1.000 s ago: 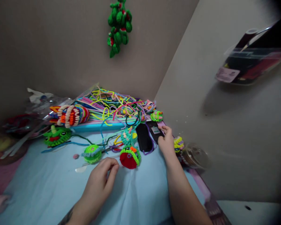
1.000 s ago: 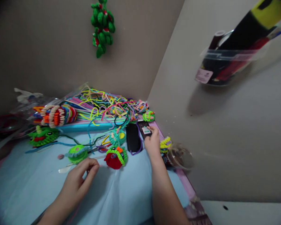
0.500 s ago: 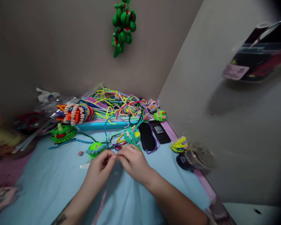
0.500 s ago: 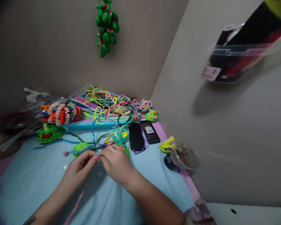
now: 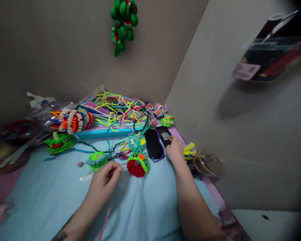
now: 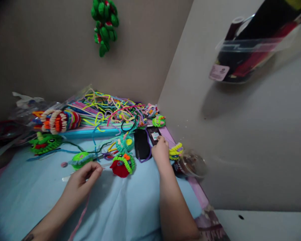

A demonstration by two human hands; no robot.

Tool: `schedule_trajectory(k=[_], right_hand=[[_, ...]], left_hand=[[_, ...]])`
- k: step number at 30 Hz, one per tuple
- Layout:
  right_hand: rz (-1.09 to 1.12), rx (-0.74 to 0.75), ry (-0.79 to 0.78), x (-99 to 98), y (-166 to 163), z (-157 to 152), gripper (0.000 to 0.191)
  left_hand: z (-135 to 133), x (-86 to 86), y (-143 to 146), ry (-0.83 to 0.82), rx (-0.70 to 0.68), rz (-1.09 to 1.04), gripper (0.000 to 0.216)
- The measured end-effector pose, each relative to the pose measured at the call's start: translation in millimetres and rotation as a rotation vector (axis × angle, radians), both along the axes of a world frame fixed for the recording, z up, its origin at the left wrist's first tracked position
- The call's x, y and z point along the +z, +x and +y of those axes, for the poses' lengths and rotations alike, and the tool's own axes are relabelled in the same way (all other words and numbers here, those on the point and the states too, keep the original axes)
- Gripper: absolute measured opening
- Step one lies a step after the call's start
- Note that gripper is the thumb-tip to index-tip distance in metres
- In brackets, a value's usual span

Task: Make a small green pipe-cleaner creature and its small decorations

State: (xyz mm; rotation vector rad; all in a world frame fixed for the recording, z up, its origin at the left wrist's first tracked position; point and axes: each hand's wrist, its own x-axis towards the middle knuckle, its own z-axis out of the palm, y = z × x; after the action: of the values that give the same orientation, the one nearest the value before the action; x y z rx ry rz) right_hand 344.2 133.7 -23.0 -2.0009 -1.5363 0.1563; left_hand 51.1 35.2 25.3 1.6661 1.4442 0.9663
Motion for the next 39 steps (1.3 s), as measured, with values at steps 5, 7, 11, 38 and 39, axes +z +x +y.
schedule_trajectory(k=[5,7,11,38,39], right_hand=[[-0.011,0.008,-0.050,-5.5,-2.7,2.1,0.048],[-0.010,0.017,-0.064,-7.0,-2.7,3.5,0.049],[0.007,0.024,-0.077,-9.3,-2.6,5.3,0.049],[-0.009,0.006,0.204,29.6,-20.7,-20.1,0.031],[-0.010,-0.034,0.184,26.1,-9.5,-14.3,0.035]], left_hand=[[0.1,0.1,-1.3,0.012,0.011,0.016,0.024],[-0.5,0.2,-2.0,0.012,0.010,0.012,0.024],[-2.1,-0.9,-2.8,0.011,0.000,0.010,0.024],[-6.2,1.7,0.8,-0.078,-0.002,-0.143,0.025],[-6.4,2.2,1.4,-0.075,-0.001,-0.142,0.025]])
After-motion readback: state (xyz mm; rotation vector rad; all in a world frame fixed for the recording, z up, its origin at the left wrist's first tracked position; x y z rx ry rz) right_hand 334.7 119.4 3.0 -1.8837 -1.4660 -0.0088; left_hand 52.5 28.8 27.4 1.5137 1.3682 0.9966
